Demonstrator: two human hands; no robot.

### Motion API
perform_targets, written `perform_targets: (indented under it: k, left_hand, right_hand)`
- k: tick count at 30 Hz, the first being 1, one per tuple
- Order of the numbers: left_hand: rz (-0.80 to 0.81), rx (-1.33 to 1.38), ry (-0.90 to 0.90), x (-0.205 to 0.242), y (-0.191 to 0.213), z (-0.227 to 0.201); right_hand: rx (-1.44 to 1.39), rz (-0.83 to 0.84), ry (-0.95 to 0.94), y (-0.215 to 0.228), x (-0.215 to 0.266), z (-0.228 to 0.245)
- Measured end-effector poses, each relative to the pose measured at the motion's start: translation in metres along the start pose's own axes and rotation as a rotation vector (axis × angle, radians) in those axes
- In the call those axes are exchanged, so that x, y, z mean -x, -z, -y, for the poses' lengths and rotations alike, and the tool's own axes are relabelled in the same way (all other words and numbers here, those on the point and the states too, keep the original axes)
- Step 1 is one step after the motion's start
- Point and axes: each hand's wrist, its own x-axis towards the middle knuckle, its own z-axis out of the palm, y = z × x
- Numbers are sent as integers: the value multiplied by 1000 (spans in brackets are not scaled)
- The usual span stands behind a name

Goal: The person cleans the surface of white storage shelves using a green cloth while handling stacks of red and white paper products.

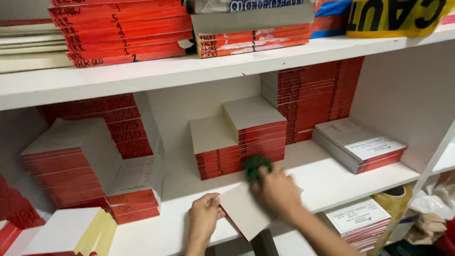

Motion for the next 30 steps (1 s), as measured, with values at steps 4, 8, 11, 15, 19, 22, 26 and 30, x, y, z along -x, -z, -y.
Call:
perform_targets:
  k: [4,8,11,15,19,22,26,30]
  left_hand:
    - [8,-49,30,25,0,-26]
    - [3,-15,31,23,0,-24]
    - [20,-45,-24,20,-3,-20]
    - [-13,-590,-222,19,8,-20]
    - [19,-164,3,29,1,-26]
    - [13,-232,-15,38,0,-32]
    - [30,-118,-7,19,-3,-19]
    - [78,11,4,8,-1,-11]
  right_hand:
    - [330,-409,69,-52,-38,-54]
    - [392,-273,114,-46,-7,-20]
    - [308,-205,254,-48,29,22]
    - [105,-226,420,-53,39,40]
    - [-25,-49,224,-23,-1,2]
    - [43,-48,43,-24,-27,-40]
    - [399,-370,65,-59,-30,-60]
    - [302,-194,271,-40,26,3]
